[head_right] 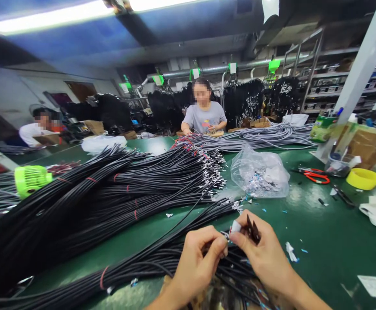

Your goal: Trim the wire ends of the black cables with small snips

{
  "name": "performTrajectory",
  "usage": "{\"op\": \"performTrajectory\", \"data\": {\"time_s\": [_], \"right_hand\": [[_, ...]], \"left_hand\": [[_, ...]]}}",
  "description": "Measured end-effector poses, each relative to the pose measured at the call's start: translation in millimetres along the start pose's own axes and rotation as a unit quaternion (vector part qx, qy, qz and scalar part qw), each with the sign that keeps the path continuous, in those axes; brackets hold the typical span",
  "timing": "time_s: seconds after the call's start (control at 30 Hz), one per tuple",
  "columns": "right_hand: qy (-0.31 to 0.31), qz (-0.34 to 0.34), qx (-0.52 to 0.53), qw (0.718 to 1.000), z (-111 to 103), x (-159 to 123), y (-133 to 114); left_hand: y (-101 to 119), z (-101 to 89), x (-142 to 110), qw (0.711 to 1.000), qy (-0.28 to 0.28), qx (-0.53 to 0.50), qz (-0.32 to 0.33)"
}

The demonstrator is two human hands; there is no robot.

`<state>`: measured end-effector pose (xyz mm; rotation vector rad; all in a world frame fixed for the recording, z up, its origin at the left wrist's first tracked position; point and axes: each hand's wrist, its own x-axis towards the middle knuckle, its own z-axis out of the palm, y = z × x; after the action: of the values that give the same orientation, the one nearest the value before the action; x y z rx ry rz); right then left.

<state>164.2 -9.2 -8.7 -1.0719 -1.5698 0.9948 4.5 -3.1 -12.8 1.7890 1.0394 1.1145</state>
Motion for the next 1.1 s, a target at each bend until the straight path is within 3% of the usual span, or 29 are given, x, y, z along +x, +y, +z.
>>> {"op": "performTrajectory", "data": {"time_s": [0.1, 0.17, 0.23, 0.3, 0.37, 0.43, 0.5, 0.53, 0.6, 0.67, 0.7, 0.87, 1.03, 1.1], "right_hand": [[-0.062, 0.092, 0.113, 0.987, 3.5, -1.3, 4.7], [-0.048, 0.045, 0.062, 0.996, 4.2, -2.1, 6.1], [0.022, -0.077, -0.074, 0.994, 3.6, -2.2, 6.8], [0.093, -0.174, -0.186, 0.963, -0.6, -0.5, 8.4], [0.172, -0.188, -0.231, 0.939, -10.0, 3.5, 11.0], [0.285, -0.15, -0.237, 0.917, -23.0, 8.4, 12.5], [0.332, -0.137, -0.231, 0.904, -33.0, 11.8, 10.8], [0.31, -0.128, -0.231, 0.913, -34.9, 12.4, 8.6], [0.15, -0.123, -0.212, 0.958, -31.1, 10.9, 2.8], [0.038, -0.141, -0.196, 0.97, -20.1, 7.0, -2.3], [0.016, -0.149, -0.192, 0.97, -13.8, 4.7, -3.9], [0.068, -0.167, -0.195, 0.964, -0.5, -0.7, -1.4], [0.246, -0.183, -0.259, 0.916, -21.9, 9.0, -0.9], [0.197, -0.188, -0.264, 0.925, -26.9, 10.3, -4.5]], "left_hand": [[-0.3, -1.8, 3.2, 1.0, 0.011, -0.016, 0.01], [-0.4, -1.1, 5.2, 0.999, 0.014, -0.039, -0.005], [0.2, 1.1, 5.9, 0.998, 0.017, -0.053, -0.03], [1.5, 3.5, 5.1, 0.996, 0.021, -0.066, -0.057], [3.0, 4.4, 3.8, 0.993, 0.013, -0.088, -0.076], [4.1, 3.4, 2.9, 0.99, 0.001, -0.112, -0.088], [4.3, 1.3, 2.8, 0.987, -0.003, -0.129, -0.095], [4.2, 0.3, 3.1, 0.986, 0.001, -0.135, -0.097], [3.7, -1.0, 3.7, 0.986, 0.009, -0.137, -0.092], [2.9, -0.8, 4.0, 0.989, 0.017, -0.122, -0.077], [2.5, -0.2, 3.9, 0.991, 0.021, -0.109, -0.069], [0.3, 3.5, 1.8, 0.997, 0.028, -0.053, -0.05], [0.4, 2.6, 0.6, 0.997, 0.036, -0.044, -0.055], [1.2, 1.9, 1.2, 0.996, 0.041, -0.049, -0.055]]}}
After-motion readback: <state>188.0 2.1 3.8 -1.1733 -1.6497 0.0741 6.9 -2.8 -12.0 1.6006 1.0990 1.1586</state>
